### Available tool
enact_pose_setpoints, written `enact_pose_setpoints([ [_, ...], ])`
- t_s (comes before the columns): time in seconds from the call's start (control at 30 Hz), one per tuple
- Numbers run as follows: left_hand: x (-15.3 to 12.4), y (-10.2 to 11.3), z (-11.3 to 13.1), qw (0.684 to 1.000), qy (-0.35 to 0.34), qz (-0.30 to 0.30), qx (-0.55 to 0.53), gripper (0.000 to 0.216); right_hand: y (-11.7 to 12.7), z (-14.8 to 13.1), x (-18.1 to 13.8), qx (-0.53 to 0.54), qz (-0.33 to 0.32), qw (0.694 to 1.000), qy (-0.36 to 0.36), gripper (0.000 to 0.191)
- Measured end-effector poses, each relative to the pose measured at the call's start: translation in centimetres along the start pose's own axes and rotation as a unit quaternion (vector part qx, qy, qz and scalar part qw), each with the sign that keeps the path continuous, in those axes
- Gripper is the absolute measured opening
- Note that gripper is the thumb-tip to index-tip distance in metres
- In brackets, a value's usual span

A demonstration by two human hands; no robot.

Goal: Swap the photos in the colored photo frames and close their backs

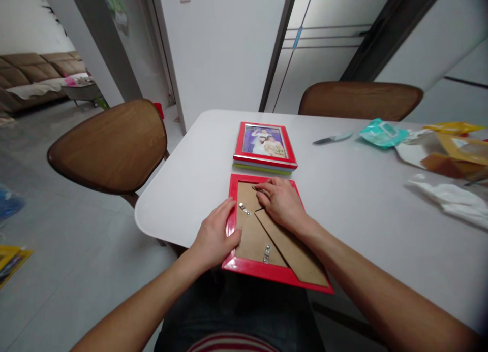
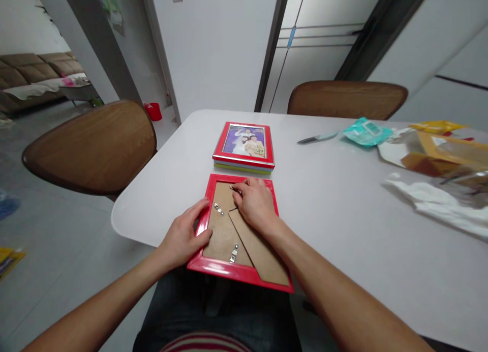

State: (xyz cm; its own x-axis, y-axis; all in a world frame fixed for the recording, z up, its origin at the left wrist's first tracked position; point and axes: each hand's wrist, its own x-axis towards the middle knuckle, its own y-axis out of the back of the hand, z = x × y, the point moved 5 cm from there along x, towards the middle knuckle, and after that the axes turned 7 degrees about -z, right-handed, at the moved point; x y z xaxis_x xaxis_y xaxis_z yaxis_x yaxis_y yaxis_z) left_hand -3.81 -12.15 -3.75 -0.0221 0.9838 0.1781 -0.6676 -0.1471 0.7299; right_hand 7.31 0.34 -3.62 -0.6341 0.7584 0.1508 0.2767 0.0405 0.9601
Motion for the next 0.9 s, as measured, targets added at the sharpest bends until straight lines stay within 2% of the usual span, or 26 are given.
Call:
enact_pose_setpoints([
  [0.13,0.0,-0.2,0.1,1.000,0.001,-0.003,0.012,0.054,-0.1,-0.1,-0.2,-0.004,-0.010,1.000,0.006,0.028],
  [0.23,-0.1,-0.2,0.2,1.000,0.003,0.002,0.013,0.053,1.1,-0.7,-1.6,0.043,-0.020,0.997,0.060,0.031],
  [0.3,-0.1,-0.2,0.1,1.000,0.002,0.009,0.012,0.053,2.0,-1.4,-3.2,0.091,-0.057,0.986,0.129,0.031],
  [0.37,-0.1,-0.2,0.1,1.000,-0.001,0.014,0.011,0.052,2.5,-2.0,-5.1,0.125,-0.125,0.967,0.184,0.027],
  [0.43,-0.1,-0.3,0.0,1.000,-0.003,0.016,0.013,0.052,2.5,-2.4,-6.6,0.136,-0.179,0.952,0.207,0.024],
  [0.5,-0.1,-0.4,0.0,1.000,-0.004,0.017,0.016,0.052,2.3,-2.7,-7.4,0.132,-0.196,0.948,0.212,0.023],
  [0.67,-0.2,-0.3,0.1,1.000,-0.003,0.017,0.023,0.051,2.1,-3.4,-7.5,0.128,-0.167,0.957,0.200,0.013],
  [0.77,-0.2,-0.2,0.1,1.000,-0.003,0.016,0.024,0.050,2.1,-3.4,-7.6,0.136,-0.128,0.964,0.188,0.015],
  [0.9,-0.2,-0.2,0.2,0.999,-0.011,0.021,0.029,0.050,2.2,-2.1,-7.6,0.108,-0.034,0.990,0.082,0.029],
])
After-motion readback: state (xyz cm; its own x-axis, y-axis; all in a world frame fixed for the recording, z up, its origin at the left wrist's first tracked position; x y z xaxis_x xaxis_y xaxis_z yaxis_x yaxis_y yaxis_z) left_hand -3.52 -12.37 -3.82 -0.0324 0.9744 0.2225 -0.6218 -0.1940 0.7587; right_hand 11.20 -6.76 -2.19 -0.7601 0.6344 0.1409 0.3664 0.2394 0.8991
